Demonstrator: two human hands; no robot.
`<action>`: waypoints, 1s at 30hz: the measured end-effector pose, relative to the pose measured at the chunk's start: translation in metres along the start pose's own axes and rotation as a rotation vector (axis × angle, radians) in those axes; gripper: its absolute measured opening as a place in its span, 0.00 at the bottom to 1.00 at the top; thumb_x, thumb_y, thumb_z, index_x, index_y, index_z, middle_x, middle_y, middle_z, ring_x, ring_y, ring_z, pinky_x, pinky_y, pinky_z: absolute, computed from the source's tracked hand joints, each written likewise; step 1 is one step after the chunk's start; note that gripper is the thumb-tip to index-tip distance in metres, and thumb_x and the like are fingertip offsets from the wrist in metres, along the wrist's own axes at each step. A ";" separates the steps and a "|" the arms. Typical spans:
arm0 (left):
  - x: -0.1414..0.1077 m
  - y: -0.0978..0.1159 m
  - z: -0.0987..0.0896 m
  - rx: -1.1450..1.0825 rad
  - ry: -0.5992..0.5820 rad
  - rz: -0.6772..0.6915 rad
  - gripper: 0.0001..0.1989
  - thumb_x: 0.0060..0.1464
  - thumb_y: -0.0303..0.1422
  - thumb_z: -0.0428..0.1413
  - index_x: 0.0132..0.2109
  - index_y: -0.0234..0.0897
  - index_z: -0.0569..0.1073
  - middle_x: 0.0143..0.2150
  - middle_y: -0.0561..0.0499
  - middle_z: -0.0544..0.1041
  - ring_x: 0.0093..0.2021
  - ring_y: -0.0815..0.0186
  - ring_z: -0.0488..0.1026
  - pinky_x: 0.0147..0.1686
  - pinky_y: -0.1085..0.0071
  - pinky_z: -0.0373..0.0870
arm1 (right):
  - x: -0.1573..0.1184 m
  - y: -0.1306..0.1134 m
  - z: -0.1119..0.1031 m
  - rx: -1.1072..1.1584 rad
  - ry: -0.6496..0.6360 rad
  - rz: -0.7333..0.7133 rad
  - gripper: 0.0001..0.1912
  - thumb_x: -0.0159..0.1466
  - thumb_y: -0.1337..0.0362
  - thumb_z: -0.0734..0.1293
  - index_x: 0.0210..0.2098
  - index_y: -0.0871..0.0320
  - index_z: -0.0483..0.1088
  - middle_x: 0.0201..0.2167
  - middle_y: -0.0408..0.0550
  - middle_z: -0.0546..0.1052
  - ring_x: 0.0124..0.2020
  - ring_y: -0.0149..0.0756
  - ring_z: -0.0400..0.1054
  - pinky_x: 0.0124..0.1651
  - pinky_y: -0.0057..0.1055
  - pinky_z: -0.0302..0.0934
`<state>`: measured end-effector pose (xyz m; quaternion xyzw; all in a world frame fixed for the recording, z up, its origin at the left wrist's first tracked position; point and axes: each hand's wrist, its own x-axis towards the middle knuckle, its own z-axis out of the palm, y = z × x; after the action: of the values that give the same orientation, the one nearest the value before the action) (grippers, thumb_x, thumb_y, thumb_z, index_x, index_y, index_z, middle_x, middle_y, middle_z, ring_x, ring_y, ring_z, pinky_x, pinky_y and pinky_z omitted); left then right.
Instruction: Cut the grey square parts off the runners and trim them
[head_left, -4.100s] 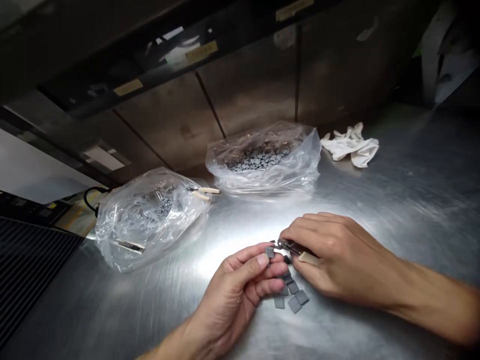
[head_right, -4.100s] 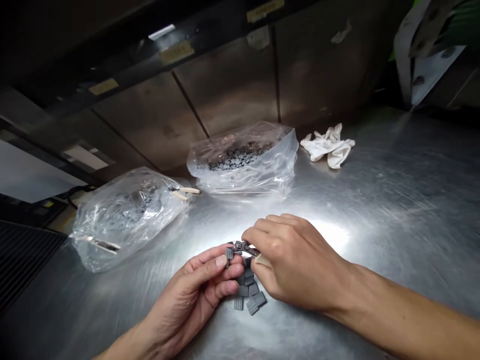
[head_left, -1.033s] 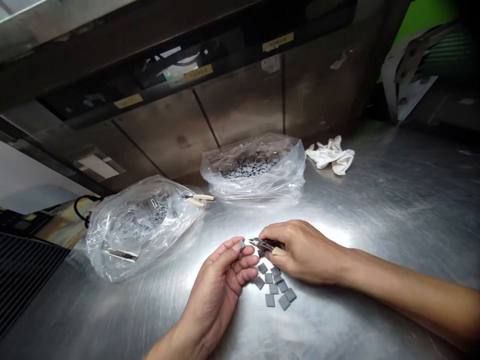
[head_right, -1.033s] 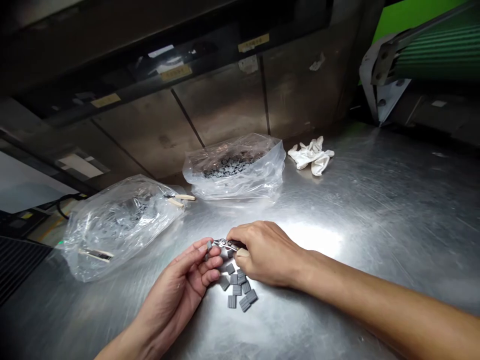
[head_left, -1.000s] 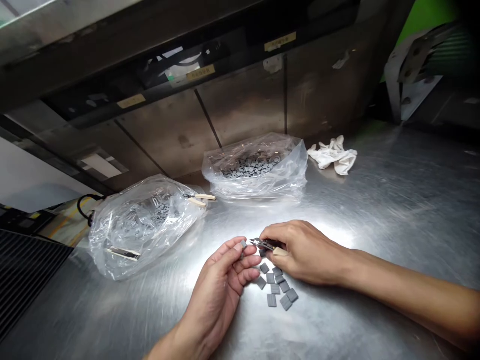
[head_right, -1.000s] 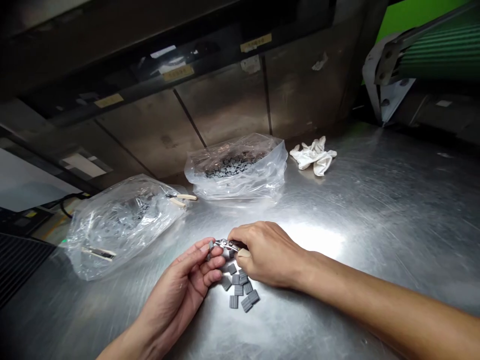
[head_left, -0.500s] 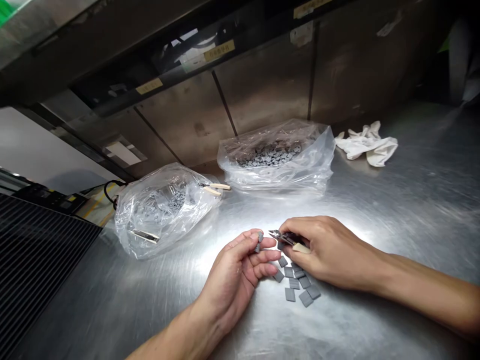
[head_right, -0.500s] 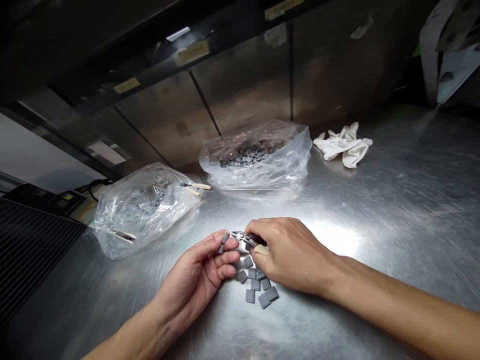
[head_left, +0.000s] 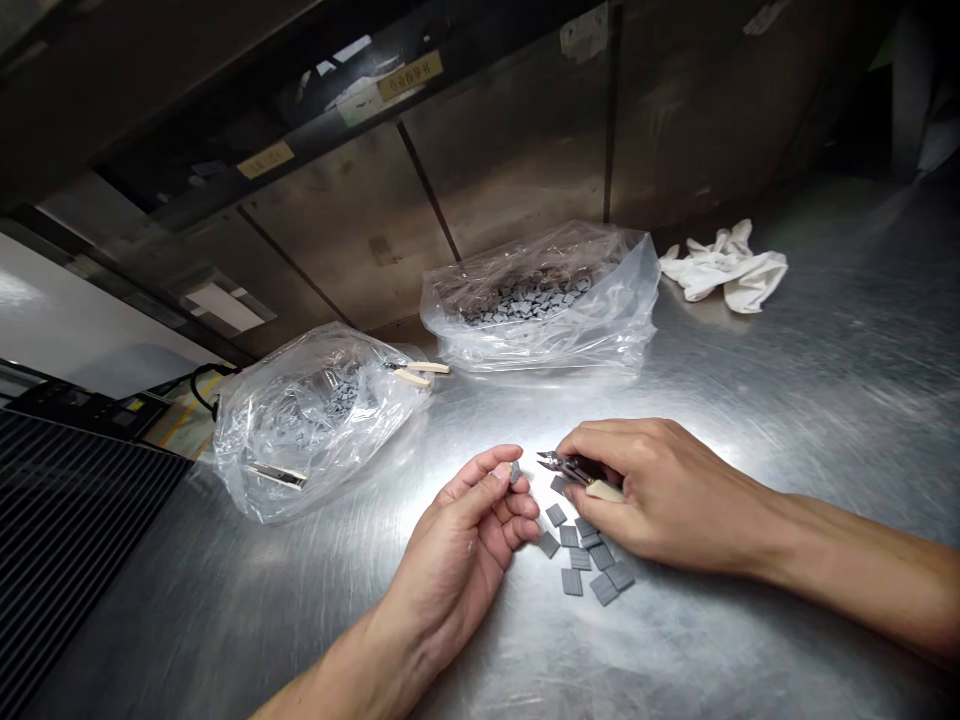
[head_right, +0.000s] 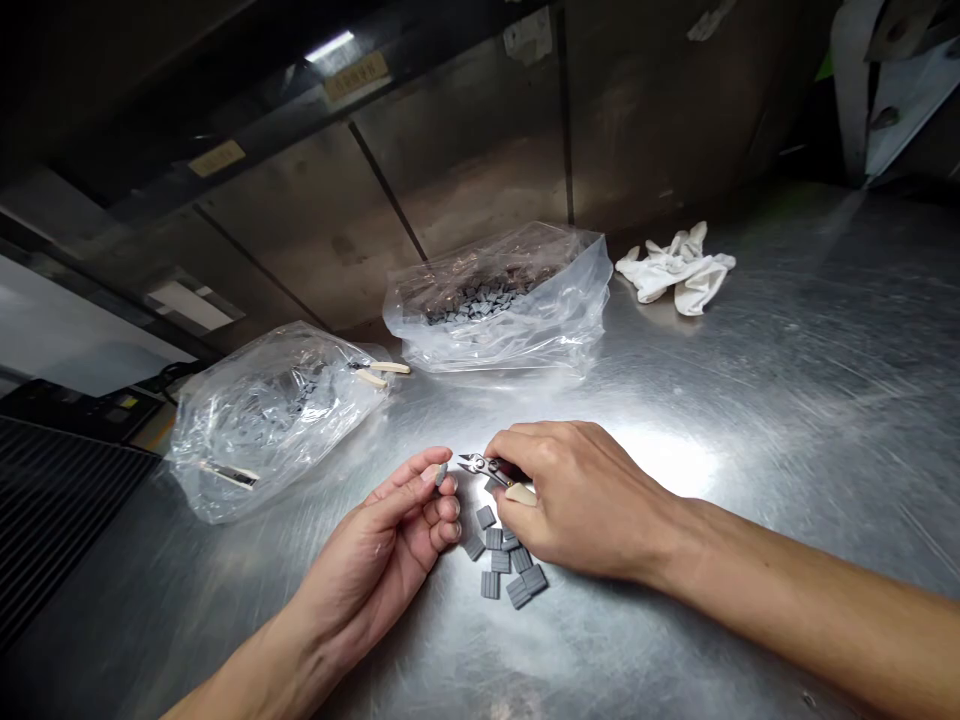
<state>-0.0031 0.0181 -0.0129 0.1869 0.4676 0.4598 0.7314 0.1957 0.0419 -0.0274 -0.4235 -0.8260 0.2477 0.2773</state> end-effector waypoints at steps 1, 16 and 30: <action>-0.001 0.000 0.001 0.005 0.005 -0.001 0.09 0.62 0.21 0.55 0.46 0.29 0.78 0.32 0.48 0.76 0.28 0.71 0.75 0.29 0.76 0.76 | -0.001 0.001 -0.001 -0.007 0.010 -0.008 0.05 0.60 0.69 0.66 0.36 0.57 0.74 0.29 0.41 0.75 0.29 0.31 0.64 0.34 0.30 0.53; -0.003 0.001 0.001 0.015 -0.115 -0.054 0.09 0.64 0.25 0.55 0.40 0.26 0.80 0.33 0.46 0.78 0.30 0.70 0.78 0.29 0.77 0.77 | -0.005 0.005 -0.005 -0.208 0.097 -0.190 0.05 0.61 0.69 0.64 0.35 0.59 0.73 0.29 0.44 0.74 0.30 0.36 0.65 0.36 0.34 0.54; -0.002 -0.004 0.001 0.054 -0.145 -0.068 0.06 0.58 0.27 0.63 0.39 0.26 0.81 0.32 0.46 0.79 0.29 0.71 0.77 0.31 0.77 0.78 | -0.006 0.002 -0.006 -0.401 0.062 -0.278 0.04 0.62 0.71 0.65 0.32 0.57 0.71 0.28 0.45 0.74 0.28 0.38 0.66 0.33 0.36 0.51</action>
<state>-0.0005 0.0141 -0.0142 0.2235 0.4316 0.4072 0.7733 0.2041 0.0392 -0.0259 -0.3597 -0.9002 0.0254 0.2443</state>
